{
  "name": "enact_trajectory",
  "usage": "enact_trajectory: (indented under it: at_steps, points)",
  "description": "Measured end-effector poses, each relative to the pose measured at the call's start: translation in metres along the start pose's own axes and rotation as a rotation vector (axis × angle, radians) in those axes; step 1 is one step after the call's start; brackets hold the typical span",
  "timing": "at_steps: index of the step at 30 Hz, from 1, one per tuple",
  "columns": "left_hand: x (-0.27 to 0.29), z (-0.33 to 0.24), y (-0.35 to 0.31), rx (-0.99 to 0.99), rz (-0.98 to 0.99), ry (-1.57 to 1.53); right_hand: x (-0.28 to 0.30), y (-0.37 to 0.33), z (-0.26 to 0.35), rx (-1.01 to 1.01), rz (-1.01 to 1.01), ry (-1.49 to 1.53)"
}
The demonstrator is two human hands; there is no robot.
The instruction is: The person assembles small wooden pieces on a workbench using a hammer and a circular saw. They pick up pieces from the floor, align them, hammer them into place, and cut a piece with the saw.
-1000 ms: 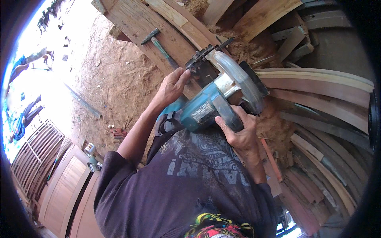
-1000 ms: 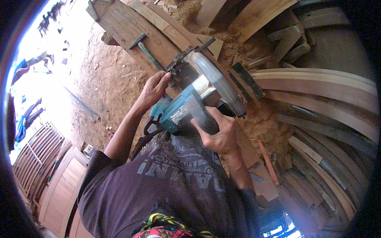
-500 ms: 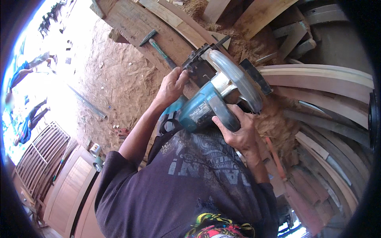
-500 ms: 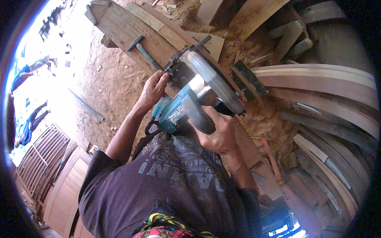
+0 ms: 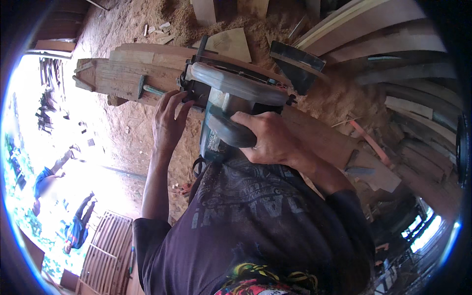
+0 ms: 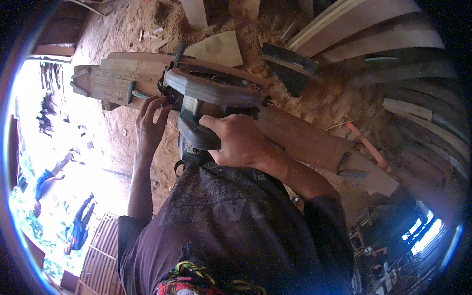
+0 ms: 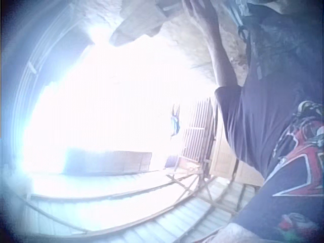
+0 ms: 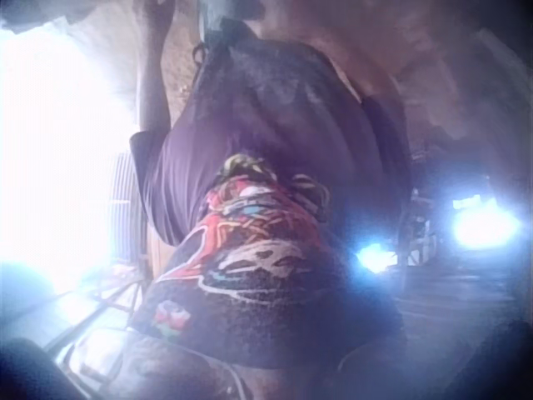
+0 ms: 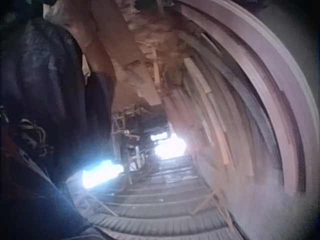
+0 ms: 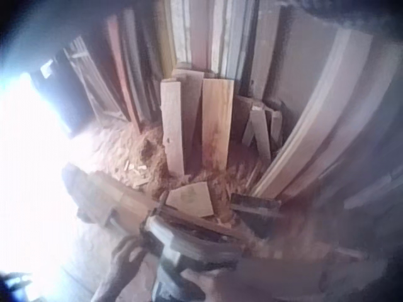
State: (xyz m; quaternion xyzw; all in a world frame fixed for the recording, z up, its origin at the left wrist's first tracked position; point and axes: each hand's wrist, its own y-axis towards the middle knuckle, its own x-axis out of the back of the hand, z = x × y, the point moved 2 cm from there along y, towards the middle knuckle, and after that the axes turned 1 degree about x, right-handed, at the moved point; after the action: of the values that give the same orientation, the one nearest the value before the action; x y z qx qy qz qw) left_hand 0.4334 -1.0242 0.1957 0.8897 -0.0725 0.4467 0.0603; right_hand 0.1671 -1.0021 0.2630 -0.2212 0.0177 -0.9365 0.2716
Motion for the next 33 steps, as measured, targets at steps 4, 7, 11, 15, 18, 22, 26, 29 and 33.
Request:
enact_trajectory:
  at_steps: [4,7,11,15,18,22,26,29,33]
  points:
    - [0.006,0.004,0.008,-0.036,0.057,0.093,-0.004,-0.001,-0.007,-0.003,0.012,-0.034]
    - [0.011,0.002,0.01,-0.052,0.079,0.22,-0.005,0.001,-0.008,0.01,0.019,-0.022]
    - [-0.002,-0.002,0.011,0.073,0.117,0.272,-0.006,-0.001,-0.01,-0.006,0.062,-0.005]
    - [-0.014,0.004,0.001,0.332,0.074,0.015,-0.006,-0.002,-0.012,-0.017,0.075,0.006]
    - [-0.021,0.004,-0.008,0.586,-0.049,-0.333,-0.004,0.0,-0.012,-0.026,0.086,0.021]
    - [-0.042,0.021,-0.03,0.737,-0.153,-0.647,-0.005,0.003,-0.012,-0.003,0.071,0.031]
    - [-0.052,0.015,-0.036,0.823,-0.079,-0.8,-0.003,0.006,-0.009,-0.004,0.051,0.053]
    - [-0.055,0.021,-0.039,0.8,-0.086,-0.835,-0.006,0.01,-0.009,-0.009,0.052,0.075]
    - [-0.062,0.036,-0.04,0.721,-0.048,-0.822,-0.014,0.011,-0.017,-0.023,0.052,0.106]
